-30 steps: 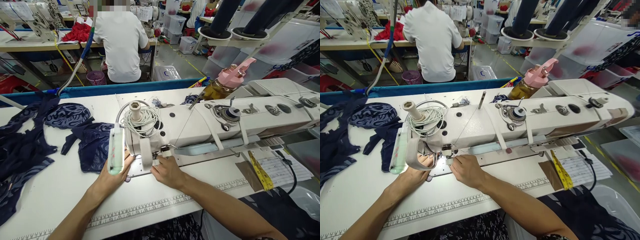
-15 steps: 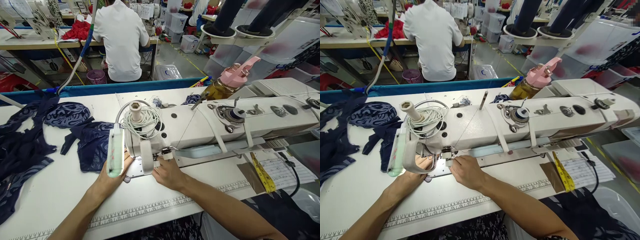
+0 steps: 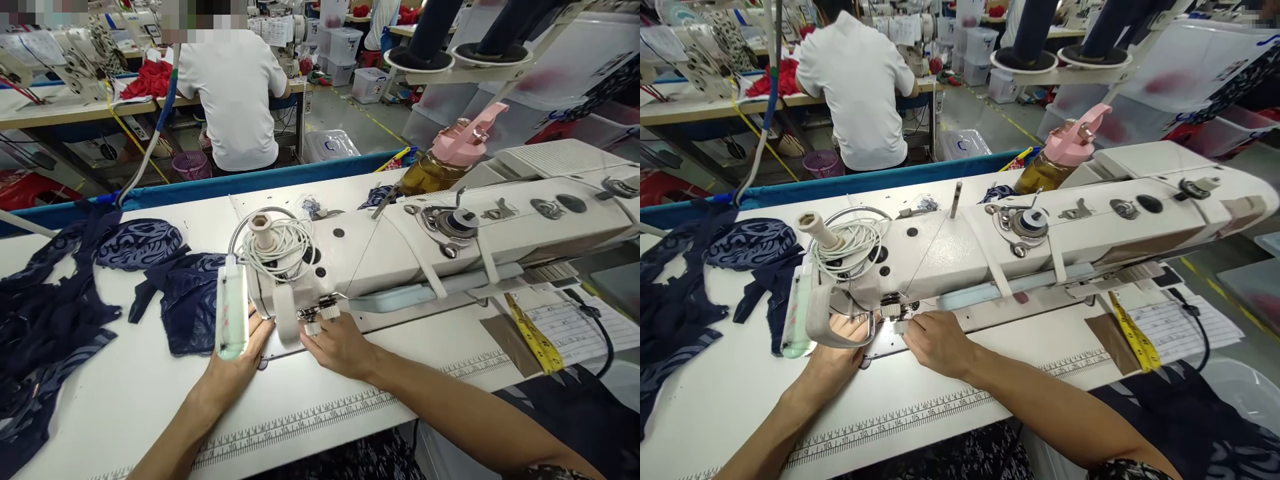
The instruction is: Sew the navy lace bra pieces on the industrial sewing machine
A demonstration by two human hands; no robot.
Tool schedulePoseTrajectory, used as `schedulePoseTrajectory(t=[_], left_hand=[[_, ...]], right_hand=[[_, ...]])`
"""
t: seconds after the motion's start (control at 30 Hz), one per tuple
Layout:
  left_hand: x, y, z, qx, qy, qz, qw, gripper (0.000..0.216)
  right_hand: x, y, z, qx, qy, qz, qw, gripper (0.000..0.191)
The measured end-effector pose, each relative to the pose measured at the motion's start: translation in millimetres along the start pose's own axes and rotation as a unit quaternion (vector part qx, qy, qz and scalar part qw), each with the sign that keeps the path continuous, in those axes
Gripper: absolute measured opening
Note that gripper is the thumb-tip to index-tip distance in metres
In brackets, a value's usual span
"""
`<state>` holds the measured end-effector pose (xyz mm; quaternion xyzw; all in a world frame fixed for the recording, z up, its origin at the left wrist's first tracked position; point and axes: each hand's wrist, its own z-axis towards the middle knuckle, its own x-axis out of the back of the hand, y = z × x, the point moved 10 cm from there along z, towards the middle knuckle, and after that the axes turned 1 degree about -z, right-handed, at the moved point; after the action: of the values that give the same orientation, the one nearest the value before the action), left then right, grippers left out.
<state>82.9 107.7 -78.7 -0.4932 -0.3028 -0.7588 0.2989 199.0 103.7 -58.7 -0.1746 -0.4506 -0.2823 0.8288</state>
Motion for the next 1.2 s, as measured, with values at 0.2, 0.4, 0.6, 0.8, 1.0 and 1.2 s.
schedulePoseTrajectory(t=[0.2, 0.4, 0.6, 0.8, 1.0, 1.2], left_hand=[[2.3, 0.7, 2.9, 0.006, 0.013, 0.006, 1.0, 0.056], [6.2, 0.3, 4.5, -0.008, 0.034, -0.002, 0.999, 0.049], [10.3, 0.6, 8.4, -0.02, 0.048, -0.025, 0.998, 0.045], [10.2, 2.1, 9.0, -0.013, 0.051, -0.02, 0.998, 0.043], [5.1, -5.6, 9.2, 0.013, 0.028, 0.007, 0.999, 0.034], [4.4, -6.7, 9.4, 0.011, 0.023, -0.012, 1.0, 0.038]], right_hand=[[-1.0, 5.9, -3.2, -0.031, 0.027, 0.01, 0.999, 0.04], [-1.6, 8.8, -3.2, -0.048, 0.034, 0.019, 0.998, 0.04], [-0.4, 9.8, -2.1, -0.048, 0.043, 0.03, 0.997, 0.039], [1.5, 9.7, -1.3, -0.055, 0.053, 0.047, 0.996, 0.037], [10.1, 19.5, 0.8, -0.068, 0.077, 0.063, 0.993, 0.02], [15.6, 36.1, 2.5, -0.089, 0.105, 0.06, 0.989, 0.017]])
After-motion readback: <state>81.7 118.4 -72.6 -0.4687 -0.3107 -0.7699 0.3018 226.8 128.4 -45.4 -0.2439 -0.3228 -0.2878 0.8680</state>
